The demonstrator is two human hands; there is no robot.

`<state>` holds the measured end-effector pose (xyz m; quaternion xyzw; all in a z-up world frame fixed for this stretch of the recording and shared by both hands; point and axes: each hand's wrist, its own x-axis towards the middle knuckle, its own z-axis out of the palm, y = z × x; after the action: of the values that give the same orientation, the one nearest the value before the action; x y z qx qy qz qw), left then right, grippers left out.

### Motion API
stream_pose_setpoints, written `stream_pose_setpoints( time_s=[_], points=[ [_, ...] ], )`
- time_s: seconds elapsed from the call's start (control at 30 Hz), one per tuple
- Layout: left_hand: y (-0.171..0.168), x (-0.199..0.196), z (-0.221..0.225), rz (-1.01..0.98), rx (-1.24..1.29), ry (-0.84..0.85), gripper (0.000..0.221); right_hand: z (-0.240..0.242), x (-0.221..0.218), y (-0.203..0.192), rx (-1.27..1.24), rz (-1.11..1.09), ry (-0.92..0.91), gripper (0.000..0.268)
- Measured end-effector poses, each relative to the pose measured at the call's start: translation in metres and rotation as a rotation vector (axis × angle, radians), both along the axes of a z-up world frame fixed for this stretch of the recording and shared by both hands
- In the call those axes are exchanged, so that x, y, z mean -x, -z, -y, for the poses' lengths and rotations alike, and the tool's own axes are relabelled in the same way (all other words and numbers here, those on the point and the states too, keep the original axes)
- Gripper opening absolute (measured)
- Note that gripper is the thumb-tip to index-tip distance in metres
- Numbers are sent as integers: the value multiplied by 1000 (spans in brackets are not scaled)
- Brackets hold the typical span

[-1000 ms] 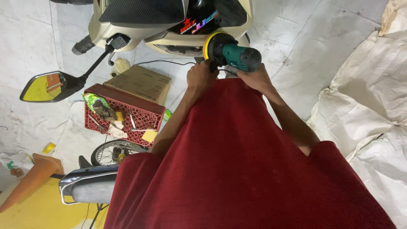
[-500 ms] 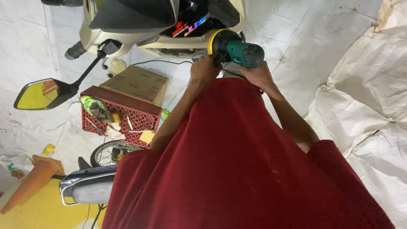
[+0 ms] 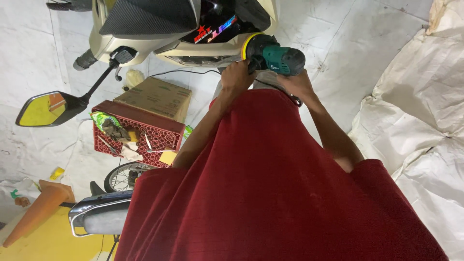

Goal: The person uses a handheld electric polisher with a yellow pad to buff the front fairing of a beige motorcycle. They systematically move the tool across the plastic bodywork, covering the area around the headlight and the lower front panel.

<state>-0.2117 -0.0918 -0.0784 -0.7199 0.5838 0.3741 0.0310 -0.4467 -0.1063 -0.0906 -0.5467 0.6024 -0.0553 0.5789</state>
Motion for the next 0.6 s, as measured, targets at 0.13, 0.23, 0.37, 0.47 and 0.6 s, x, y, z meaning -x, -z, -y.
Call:
stream_pose_setpoints(
  time_s=[0.13, 0.23, 0.37, 0.47, 0.6],
  points=[
    [-15, -19, -9, -20, 25, -19, 38, 7, -23, -22, -32, -64, -54, 26],
    [-26, -31, -18, -22, 16, -49, 33, 9, -37, -39, -239, -123, -4, 30],
    [-42, -44, -30, -4, -18, -96, 29, -3, -42, -20, 87, 95, -103, 37],
    [-52, -50, -42, -4, -14, -133, 30, -8, -52, -28, 114, 88, -148, 42],
    [-41, -47, -41, 5, -11, -154, 30, -5, -55, -41, -63, -3, -107, 37]
  ],
)
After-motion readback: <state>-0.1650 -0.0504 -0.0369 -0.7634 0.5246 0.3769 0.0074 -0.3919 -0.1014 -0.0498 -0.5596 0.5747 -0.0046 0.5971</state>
